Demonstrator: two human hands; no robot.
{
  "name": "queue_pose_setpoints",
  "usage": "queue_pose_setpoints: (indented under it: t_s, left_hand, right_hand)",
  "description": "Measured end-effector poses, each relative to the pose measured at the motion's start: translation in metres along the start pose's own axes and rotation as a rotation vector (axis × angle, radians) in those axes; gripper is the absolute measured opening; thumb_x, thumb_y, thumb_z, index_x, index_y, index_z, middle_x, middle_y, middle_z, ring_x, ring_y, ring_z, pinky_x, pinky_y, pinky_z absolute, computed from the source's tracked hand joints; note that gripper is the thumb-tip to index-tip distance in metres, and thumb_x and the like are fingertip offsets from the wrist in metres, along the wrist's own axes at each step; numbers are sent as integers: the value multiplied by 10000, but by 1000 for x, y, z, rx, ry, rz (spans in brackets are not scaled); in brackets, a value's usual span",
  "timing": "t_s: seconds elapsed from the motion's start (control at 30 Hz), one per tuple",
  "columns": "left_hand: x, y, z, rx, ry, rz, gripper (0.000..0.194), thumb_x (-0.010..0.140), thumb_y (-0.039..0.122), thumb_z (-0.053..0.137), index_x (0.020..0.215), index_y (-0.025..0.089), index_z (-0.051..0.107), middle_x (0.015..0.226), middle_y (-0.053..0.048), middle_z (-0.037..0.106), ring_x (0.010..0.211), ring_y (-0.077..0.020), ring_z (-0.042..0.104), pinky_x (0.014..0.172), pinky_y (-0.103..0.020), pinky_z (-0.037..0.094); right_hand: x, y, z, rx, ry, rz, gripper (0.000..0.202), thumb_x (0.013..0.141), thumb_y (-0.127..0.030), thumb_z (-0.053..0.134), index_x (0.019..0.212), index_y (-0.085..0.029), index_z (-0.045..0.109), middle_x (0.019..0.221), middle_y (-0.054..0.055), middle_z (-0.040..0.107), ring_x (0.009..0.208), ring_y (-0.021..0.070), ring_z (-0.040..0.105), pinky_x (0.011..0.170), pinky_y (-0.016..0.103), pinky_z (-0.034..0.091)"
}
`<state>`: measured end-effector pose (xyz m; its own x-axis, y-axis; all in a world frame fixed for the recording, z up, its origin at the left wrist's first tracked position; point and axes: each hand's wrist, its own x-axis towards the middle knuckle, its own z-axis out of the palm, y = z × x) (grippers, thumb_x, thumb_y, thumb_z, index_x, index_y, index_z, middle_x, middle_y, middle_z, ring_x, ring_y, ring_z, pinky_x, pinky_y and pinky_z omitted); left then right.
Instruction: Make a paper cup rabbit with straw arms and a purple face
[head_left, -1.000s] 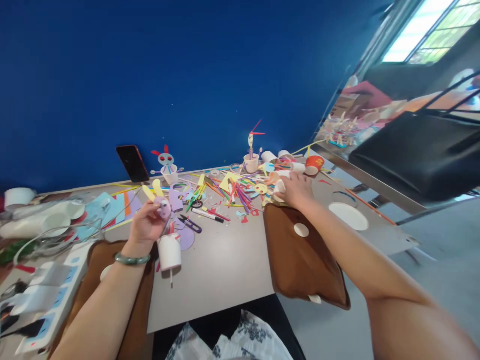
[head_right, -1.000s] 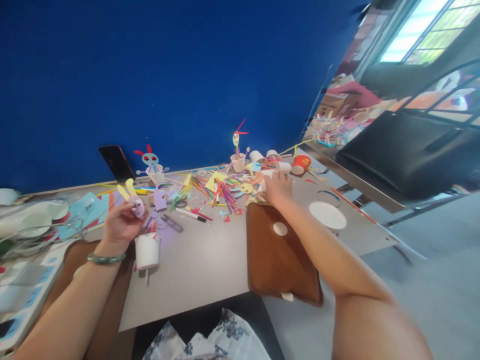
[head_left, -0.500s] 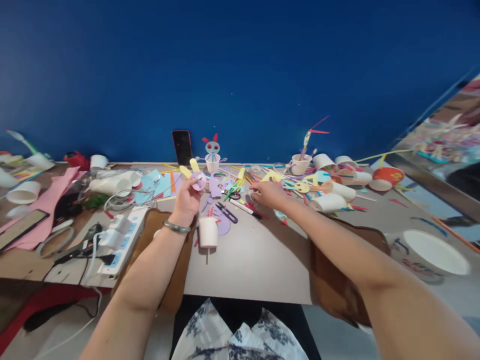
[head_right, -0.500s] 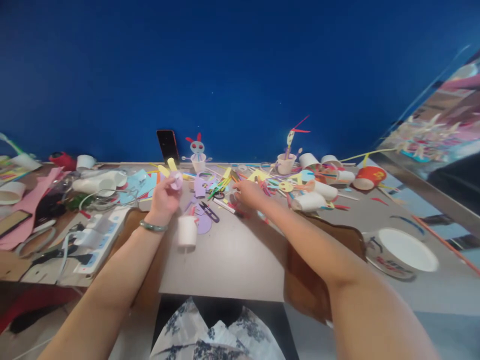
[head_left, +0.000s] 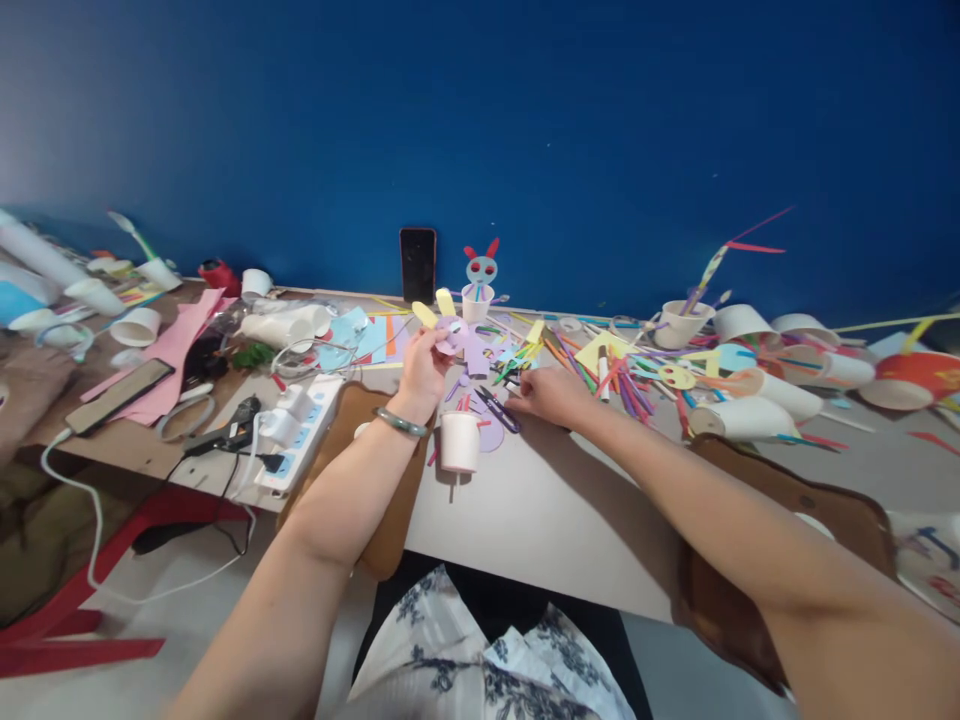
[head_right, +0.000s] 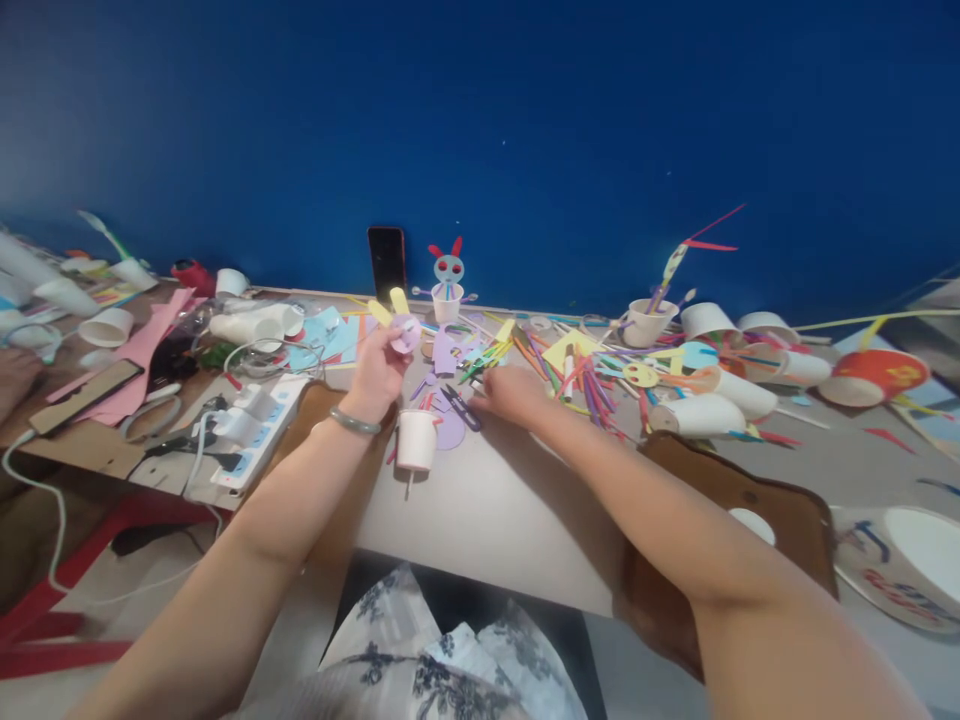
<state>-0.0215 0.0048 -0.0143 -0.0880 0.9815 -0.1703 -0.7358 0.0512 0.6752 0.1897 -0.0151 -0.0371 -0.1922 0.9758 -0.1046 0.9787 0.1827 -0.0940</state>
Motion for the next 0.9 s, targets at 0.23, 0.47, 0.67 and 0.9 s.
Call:
queue_pose_setpoints:
  t_s: [0.23, 0.47, 0.67, 0.9]
  left_hand:
    - [-6, -4, 3, 48, -20, -41, 228, 639, 94, 701, 715, 184, 505, 592, 56, 579, 497, -62, 526, 487, -209, 305]
    - [-6, -1, 5, 71, -4, -46, 240, 681, 90, 701, 702, 188, 483, 563, 67, 542, 463, -50, 493, 481, -205, 302]
    - [-6, -2, 5, 83, -5, -16, 222, 692, 96, 713, 713, 185, 510, 587, 61, 558, 455, -48, 483, 471, -208, 299]
    - [-7, -3, 3, 92, -32, 9, 267, 684, 90, 723, 655, 189, 478, 566, 63, 526, 473, -52, 487, 480, -206, 317]
  right_hand:
    - [1, 9, 8, 63, -37, 119, 174, 825, -346, 715, 944, -221, 741, 947, 82, 767, 874, 248, 686, 681, 303, 435]
    - [-5, 10, 10, 193, 70, 96, 154, 848, -243, 636, 958, -188, 729, 948, 122, 744, 890, 285, 671, 710, 338, 447]
    - [-28, -25, 14, 430, 108, -164, 258, 959, -383, 557, 1020, -187, 715, 927, 77, 740, 807, 204, 649, 733, 300, 468]
    - [-50, -52, 26, 858, 2, -412, 497, 928, -602, 596, 1151, -172, 708, 784, 25, 677, 689, 162, 584, 657, 269, 435]
